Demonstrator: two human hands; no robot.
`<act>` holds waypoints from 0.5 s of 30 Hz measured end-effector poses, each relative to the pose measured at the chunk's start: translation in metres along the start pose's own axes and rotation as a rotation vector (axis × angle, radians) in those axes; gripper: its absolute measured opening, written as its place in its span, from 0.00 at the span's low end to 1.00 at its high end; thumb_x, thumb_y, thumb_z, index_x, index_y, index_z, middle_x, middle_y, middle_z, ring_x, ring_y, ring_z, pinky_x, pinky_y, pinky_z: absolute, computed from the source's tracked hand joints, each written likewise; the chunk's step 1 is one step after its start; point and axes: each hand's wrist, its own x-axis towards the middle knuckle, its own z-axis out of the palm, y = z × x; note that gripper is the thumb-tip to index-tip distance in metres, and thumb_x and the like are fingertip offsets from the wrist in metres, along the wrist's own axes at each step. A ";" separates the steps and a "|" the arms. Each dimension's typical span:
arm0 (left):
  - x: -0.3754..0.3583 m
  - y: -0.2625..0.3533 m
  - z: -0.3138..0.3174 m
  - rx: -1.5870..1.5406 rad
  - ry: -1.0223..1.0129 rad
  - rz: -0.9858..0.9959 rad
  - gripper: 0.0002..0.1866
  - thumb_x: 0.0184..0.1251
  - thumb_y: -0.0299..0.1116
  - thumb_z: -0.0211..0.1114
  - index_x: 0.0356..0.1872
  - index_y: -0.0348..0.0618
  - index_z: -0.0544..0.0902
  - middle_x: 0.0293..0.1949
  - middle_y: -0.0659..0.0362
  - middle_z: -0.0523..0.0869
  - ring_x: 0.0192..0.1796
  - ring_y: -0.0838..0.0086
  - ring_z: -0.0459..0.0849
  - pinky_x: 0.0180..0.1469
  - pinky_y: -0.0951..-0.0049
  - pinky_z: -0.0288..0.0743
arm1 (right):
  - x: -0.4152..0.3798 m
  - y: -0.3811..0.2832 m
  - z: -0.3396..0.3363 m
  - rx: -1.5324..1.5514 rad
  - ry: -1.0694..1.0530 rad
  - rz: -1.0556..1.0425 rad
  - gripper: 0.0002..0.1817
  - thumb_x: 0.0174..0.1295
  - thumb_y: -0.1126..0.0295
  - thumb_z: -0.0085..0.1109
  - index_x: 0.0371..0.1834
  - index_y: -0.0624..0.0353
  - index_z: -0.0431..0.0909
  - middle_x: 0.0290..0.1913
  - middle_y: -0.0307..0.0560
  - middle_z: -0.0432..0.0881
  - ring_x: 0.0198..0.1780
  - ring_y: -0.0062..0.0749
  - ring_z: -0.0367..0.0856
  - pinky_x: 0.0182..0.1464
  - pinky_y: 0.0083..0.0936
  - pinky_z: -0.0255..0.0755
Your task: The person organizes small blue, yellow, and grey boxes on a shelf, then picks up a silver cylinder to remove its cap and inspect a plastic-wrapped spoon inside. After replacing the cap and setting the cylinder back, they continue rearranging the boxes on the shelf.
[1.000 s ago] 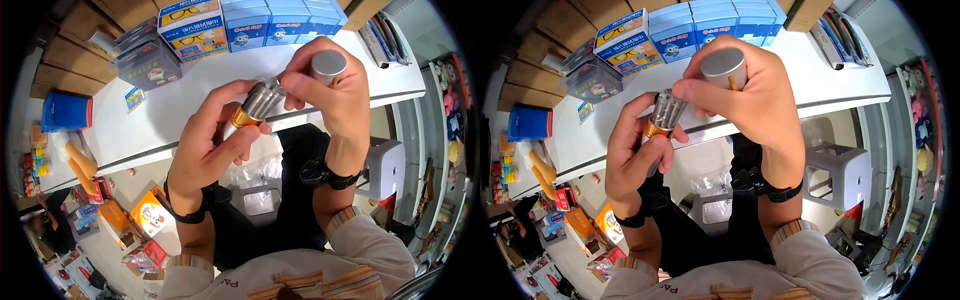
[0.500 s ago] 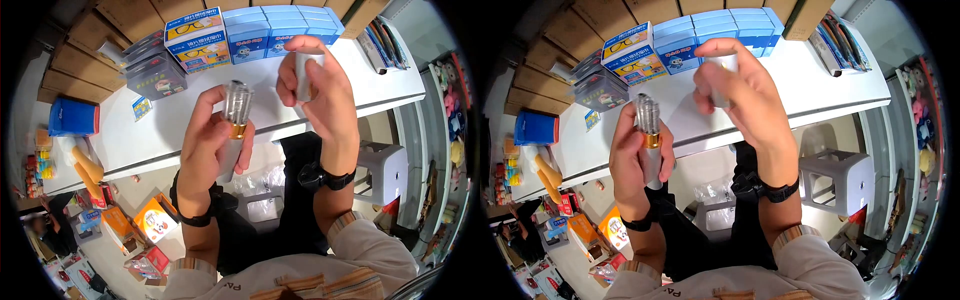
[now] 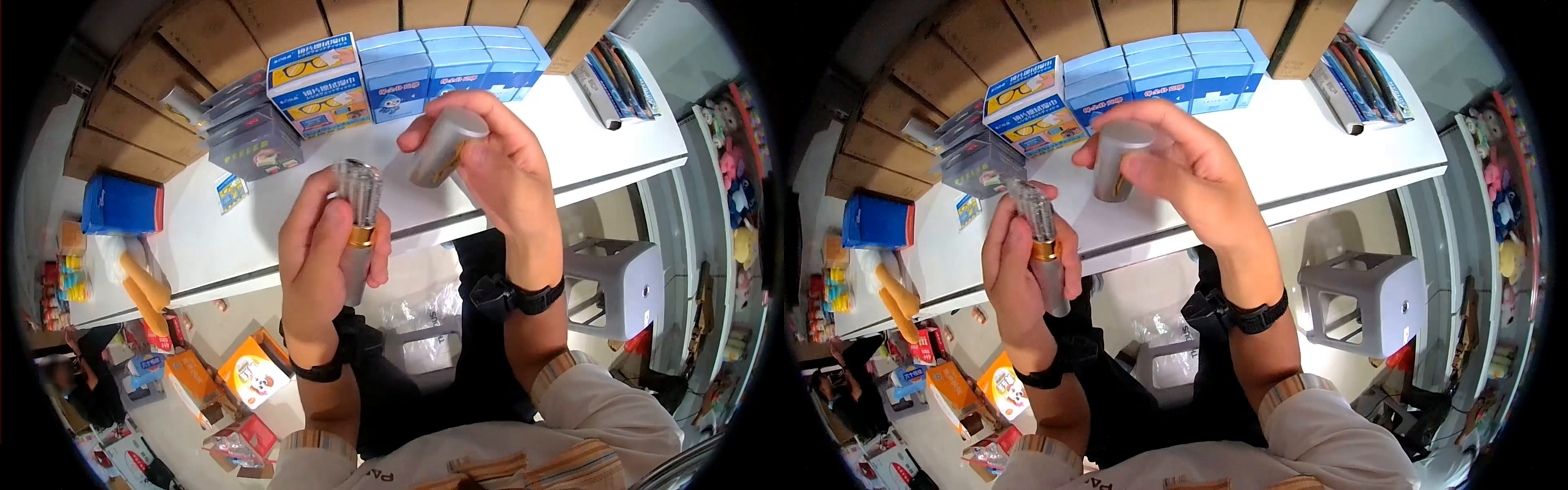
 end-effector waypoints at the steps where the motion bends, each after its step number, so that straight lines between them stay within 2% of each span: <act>1: 0.001 0.000 0.000 0.005 -0.008 -0.022 0.21 0.86 0.38 0.46 0.65 0.30 0.72 0.29 0.50 0.82 0.21 0.74 0.76 0.24 0.75 0.70 | 0.000 0.002 -0.002 0.065 -0.003 0.013 0.20 0.63 0.81 0.51 0.59 0.64 0.76 0.48 0.54 0.85 0.52 0.37 0.84 0.55 0.31 0.75; 3: 0.003 -0.002 0.002 -0.051 -0.033 -0.061 0.23 0.85 0.40 0.47 0.63 0.27 0.72 0.29 0.51 0.81 0.20 0.75 0.76 0.24 0.76 0.69 | 0.002 0.005 -0.007 0.195 -0.008 0.039 0.18 0.63 0.82 0.49 0.56 0.63 0.76 0.44 0.51 0.84 0.49 0.36 0.84 0.52 0.31 0.74; 4: 0.004 -0.002 0.002 -0.080 -0.047 -0.079 0.23 0.85 0.41 0.47 0.62 0.26 0.73 0.29 0.51 0.81 0.19 0.75 0.75 0.24 0.77 0.68 | 0.002 0.003 0.000 0.216 0.043 0.025 0.17 0.60 0.84 0.48 0.52 0.62 0.75 0.40 0.49 0.81 0.42 0.34 0.83 0.46 0.28 0.75; 7: 0.002 -0.010 0.000 -0.236 -0.117 -0.045 0.27 0.83 0.44 0.51 0.61 0.23 0.73 0.29 0.53 0.80 0.18 0.77 0.75 0.23 0.79 0.67 | 0.001 0.005 -0.002 0.107 -0.052 0.000 0.16 0.60 0.84 0.56 0.51 0.63 0.79 0.38 0.45 0.82 0.39 0.29 0.82 0.41 0.25 0.74; 8: 0.002 -0.008 0.005 -0.258 -0.090 -0.058 0.28 0.81 0.46 0.54 0.59 0.22 0.74 0.28 0.55 0.80 0.17 0.78 0.75 0.22 0.80 0.66 | 0.001 0.001 0.000 -0.043 -0.055 0.040 0.15 0.59 0.82 0.60 0.51 0.63 0.80 0.37 0.44 0.82 0.38 0.27 0.81 0.40 0.24 0.74; 10: 0.001 -0.008 0.001 -0.111 -0.117 -0.026 0.27 0.81 0.45 0.54 0.58 0.23 0.75 0.28 0.56 0.80 0.18 0.79 0.75 0.22 0.80 0.66 | -0.001 -0.012 0.009 -0.340 -0.059 0.119 0.16 0.58 0.80 0.69 0.50 0.64 0.83 0.34 0.41 0.83 0.36 0.24 0.81 0.39 0.21 0.73; 11: 0.001 -0.008 0.000 -0.037 -0.132 -0.011 0.27 0.80 0.45 0.53 0.58 0.23 0.76 0.27 0.57 0.80 0.18 0.79 0.76 0.22 0.80 0.66 | -0.001 -0.012 0.012 -0.361 -0.059 0.112 0.17 0.57 0.78 0.72 0.50 0.64 0.84 0.33 0.40 0.83 0.36 0.23 0.81 0.39 0.20 0.73; 13: 0.001 -0.008 0.005 -0.100 -0.032 -0.029 0.24 0.80 0.42 0.53 0.56 0.25 0.78 0.28 0.57 0.81 0.18 0.79 0.76 0.23 0.81 0.66 | 0.000 -0.011 0.020 -0.404 -0.057 0.101 0.18 0.56 0.75 0.77 0.50 0.64 0.86 0.31 0.38 0.84 0.37 0.20 0.81 0.41 0.18 0.73; 15: 0.003 -0.009 0.008 -0.104 0.033 -0.027 0.22 0.81 0.41 0.52 0.56 0.26 0.78 0.28 0.56 0.82 0.19 0.79 0.76 0.23 0.81 0.67 | -0.002 -0.011 0.026 -0.353 -0.063 0.133 0.17 0.57 0.75 0.76 0.49 0.66 0.86 0.31 0.40 0.86 0.37 0.21 0.84 0.43 0.19 0.75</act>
